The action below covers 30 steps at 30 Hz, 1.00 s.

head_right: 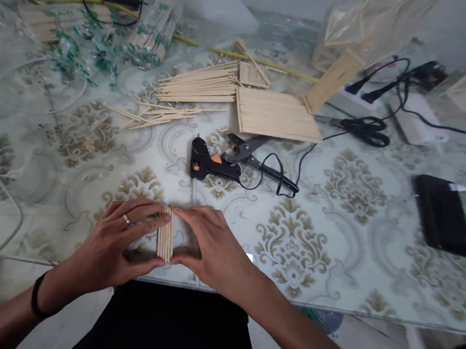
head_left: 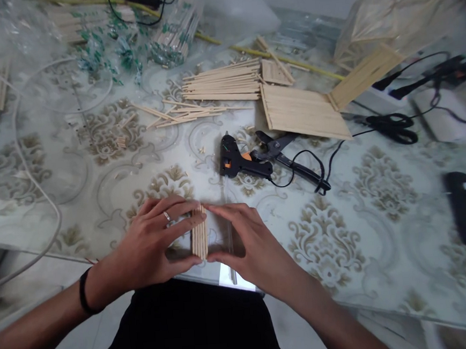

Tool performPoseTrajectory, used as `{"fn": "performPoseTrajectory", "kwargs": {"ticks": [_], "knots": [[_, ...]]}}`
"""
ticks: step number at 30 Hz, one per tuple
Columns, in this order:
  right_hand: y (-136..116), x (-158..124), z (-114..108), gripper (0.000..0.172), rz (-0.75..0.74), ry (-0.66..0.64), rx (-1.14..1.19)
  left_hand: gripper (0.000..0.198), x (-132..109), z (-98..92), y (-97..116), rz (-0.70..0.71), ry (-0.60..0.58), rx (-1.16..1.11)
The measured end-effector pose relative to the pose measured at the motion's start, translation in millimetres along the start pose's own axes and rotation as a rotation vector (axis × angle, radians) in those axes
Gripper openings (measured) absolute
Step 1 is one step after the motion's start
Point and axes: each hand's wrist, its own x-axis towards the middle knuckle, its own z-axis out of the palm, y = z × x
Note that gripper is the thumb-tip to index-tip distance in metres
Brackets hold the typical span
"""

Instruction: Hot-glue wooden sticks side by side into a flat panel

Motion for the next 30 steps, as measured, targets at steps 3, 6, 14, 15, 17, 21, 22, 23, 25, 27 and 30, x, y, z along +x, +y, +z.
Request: {"fn": "performPoseTrajectory", "kwargs": {"ticks": [3,6,14,15,17,21,22,23,25,27,30], "knots": [[0,0,0,0.087,0.012,-0.004,0.011,0.048,-5,0.6,2,0.034,0.020,0.042],[-1,1,1,0.086,0.031,-0.008,0.016,0.037,-7,0.8,3,0.055,0.016,0.074],[3,-1,3,0.085,0.006,0.018,0.011,0.032,-9,3.2,-1,0.096,0.016,0.086],[3,-1,3,0.084,0.005,0.019,0.009,0.032,-9,3.3,-1,0.098,0.016,0.084],[3,0,3,0.083,-0.001,0.025,-0.001,0.029,-8,3.0,-1,0.101,0.018,0.082],[0,-2,2,0.074,-0.095,0.019,-0.045,0.026,-7,2.0,0,0.093,0.007,0.090],[-1,-5,2,0.067,-0.134,0.022,-0.067,0.026,-7,1.9,0,0.092,0.006,0.091],[-3,-8,1,0.058,-0.173,0.034,-0.092,0.027,-7,1.8,0,0.093,0.008,0.092],[-6,-17,0,0.037,-0.238,0.067,-0.135,0.028,-7,1.6,0,0.096,0.009,0.092],[-9,-26,-2,0.025,-0.285,0.072,-0.153,0.028,-6,1.4,0,0.098,0.005,0.087],[-10,-36,-3,0.030,-0.341,0.040,-0.173,0.025,-4,1.3,1,0.095,0.003,0.081]]}}
